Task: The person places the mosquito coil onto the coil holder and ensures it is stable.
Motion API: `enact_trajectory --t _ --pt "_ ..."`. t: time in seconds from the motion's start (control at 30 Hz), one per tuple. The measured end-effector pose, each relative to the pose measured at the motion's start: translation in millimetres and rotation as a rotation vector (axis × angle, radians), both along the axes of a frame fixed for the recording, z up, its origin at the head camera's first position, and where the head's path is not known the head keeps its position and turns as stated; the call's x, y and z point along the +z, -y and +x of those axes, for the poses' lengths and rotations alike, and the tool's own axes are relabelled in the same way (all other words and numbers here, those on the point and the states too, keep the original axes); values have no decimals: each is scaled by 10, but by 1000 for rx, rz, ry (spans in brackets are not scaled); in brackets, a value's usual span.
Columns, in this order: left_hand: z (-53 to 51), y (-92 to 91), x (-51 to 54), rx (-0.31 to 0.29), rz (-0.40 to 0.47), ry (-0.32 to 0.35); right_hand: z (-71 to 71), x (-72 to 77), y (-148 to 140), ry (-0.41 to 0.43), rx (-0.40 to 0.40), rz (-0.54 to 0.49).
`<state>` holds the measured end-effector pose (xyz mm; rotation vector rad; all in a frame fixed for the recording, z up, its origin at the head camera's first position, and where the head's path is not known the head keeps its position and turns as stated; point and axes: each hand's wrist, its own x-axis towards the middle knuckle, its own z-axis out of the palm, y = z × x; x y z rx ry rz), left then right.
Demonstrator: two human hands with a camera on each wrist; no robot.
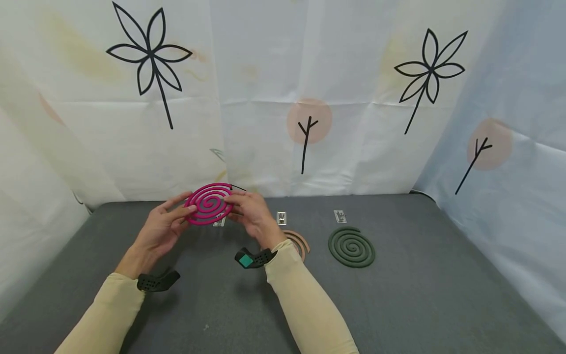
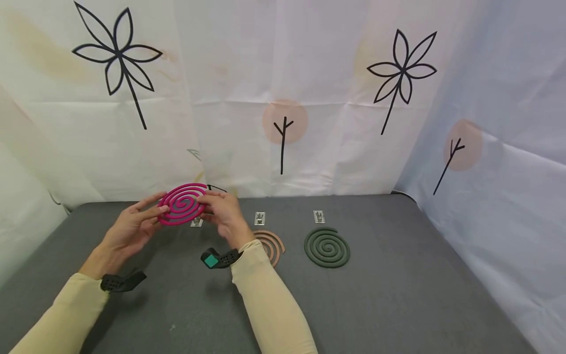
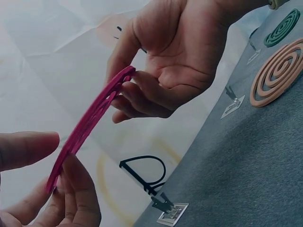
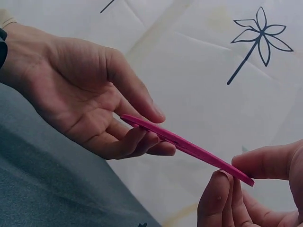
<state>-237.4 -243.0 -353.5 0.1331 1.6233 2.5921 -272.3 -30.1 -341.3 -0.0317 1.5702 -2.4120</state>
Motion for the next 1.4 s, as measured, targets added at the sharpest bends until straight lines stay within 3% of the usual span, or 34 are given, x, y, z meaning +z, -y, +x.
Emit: enact_trajectory --t 0.43,0.73,1.1,1.4 --pt "-6 -73 39 22 -30 12 -41 0 -54 6 -19 33" --pt "-85 -124 99 93 -91 69 -68 3 -63 23 -20 34" --pt "-164 -177 86 163 -38 106 -56 -11 -43 -6 -4 28" --pt "-163 -143 38 181 -60 104 -74 -172 52 -26 -46 32"
